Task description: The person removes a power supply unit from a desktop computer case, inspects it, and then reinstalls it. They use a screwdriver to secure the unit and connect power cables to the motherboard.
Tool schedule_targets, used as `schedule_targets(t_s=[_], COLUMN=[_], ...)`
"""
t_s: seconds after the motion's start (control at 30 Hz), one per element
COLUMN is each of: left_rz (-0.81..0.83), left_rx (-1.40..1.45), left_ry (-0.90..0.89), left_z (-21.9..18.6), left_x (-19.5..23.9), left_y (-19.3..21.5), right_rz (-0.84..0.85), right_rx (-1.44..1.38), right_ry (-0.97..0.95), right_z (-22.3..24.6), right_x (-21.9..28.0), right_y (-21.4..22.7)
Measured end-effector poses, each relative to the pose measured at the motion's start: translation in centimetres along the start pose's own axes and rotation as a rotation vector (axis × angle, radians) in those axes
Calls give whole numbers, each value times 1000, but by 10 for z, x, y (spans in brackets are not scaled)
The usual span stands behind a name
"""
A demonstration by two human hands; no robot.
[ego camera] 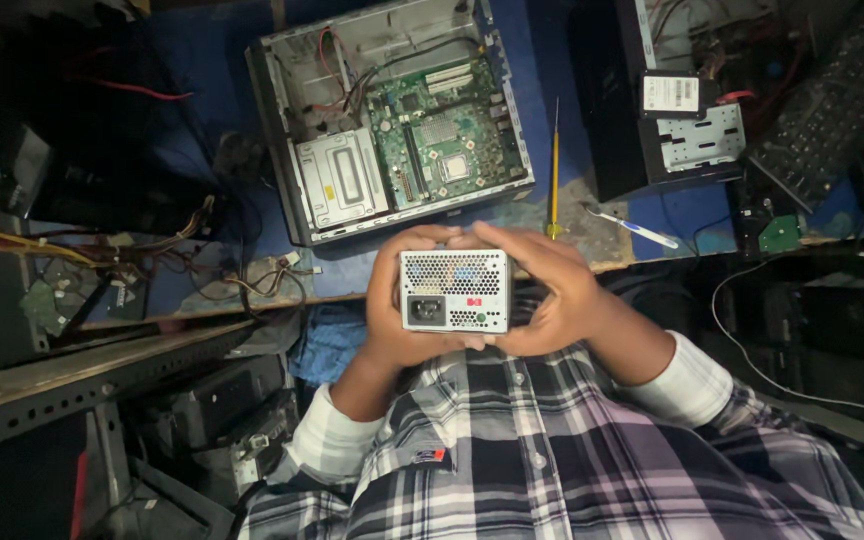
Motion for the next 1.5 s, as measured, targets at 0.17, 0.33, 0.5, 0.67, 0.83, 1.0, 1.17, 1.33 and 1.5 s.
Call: schedule_targets(t_s=[0.17, 0.33, 0.5, 0.67, 0.83, 1.0, 1.17, 1.33, 1.5], left_rz=[-114, -102, -90, -95, -85, -99, -106, -75, -66], left_rx=[17, -142, -137, -85, -155, -205, -169, -161, -147], left_ry=[-53, -120, -111, -74, -91, -66, -69, -66, -55], left_z=[3, -2, -10, -16, -20, -25, -21, -16, -14], left_x=[10, 11, 9, 10, 10, 10, 6, 7, 10], left_y=[-7, -10, -14, -17, -19, -21, -19, -13, -11], right_rz=[-93, -140, -129, -122, -140, -182, -174, -148, -112], right_rx=[118, 23, -92, -121, -25, -95, -393, -461, -519], right_ry=[-25, -73, -91, -95, -67, -55, -68, -56, -76], right_z=[0, 1, 8, 12, 12, 10, -3, -17, -29], right_x=[6, 10, 10, 9, 10, 11, 12, 18, 20], right_y=[-8, -20, -26, -31, -31, -33, -36, -35, -34])
Point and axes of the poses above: each hand's wrist, its own x-axis away from the middle knuckle, its own y-axis out of the back of the hand, z = x × y, the point moved 3 cm from there along -x, towards the middle knuckle, and after that the axes turned 10 degrees about z, right-handed, at the moved point
